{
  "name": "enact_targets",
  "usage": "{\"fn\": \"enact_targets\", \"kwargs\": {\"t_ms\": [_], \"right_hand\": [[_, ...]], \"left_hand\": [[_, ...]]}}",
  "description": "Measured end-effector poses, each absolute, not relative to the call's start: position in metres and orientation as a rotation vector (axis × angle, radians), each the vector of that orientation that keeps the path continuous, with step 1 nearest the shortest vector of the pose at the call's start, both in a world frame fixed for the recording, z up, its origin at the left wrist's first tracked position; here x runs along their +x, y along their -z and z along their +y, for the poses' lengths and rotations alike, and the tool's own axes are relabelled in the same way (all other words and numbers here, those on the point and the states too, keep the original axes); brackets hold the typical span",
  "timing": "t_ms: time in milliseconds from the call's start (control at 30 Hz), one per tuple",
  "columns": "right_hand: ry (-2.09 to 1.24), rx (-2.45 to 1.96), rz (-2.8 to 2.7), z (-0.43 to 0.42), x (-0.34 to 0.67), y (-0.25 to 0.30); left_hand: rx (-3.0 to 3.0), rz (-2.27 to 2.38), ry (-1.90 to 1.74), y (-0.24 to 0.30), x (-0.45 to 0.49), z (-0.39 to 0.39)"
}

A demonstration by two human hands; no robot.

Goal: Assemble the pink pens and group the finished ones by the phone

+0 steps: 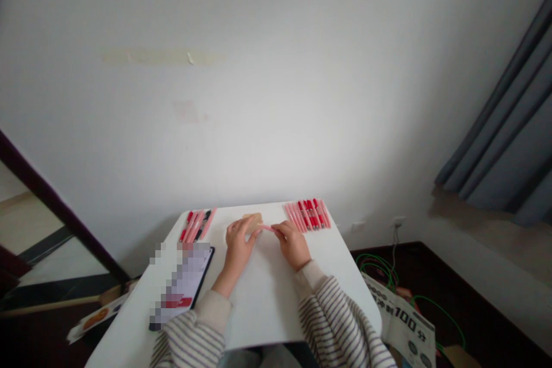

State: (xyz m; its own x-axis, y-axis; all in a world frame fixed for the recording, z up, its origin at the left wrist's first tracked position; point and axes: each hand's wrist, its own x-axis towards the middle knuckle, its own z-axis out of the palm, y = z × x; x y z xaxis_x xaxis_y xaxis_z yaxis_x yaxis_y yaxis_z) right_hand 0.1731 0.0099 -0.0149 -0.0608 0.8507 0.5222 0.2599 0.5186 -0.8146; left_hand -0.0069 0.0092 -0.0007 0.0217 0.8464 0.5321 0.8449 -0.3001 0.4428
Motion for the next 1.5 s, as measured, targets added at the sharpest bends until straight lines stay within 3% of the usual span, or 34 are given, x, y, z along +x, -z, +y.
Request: {"fn": "enact_targets", "kwargs": {"t_ms": [633, 1000, 1500], "right_hand": [[-0.360, -1.181, -1.696, 0.003, 0.197, 0.018], [0.016, -1.410, -1.587, 0.019, 0.215, 0.026], [0.321, -1.709, -1.407, 0.031, 0.225, 0.032]], "left_hand": [[2.086, 1.895, -1.221, -0.001, 0.002, 0.020], [2.018, 2.025, -1.280, -0.001, 0.061, 0.048], [2.298, 1.793, -0.964, 0.011, 0.103, 0.071]]}}
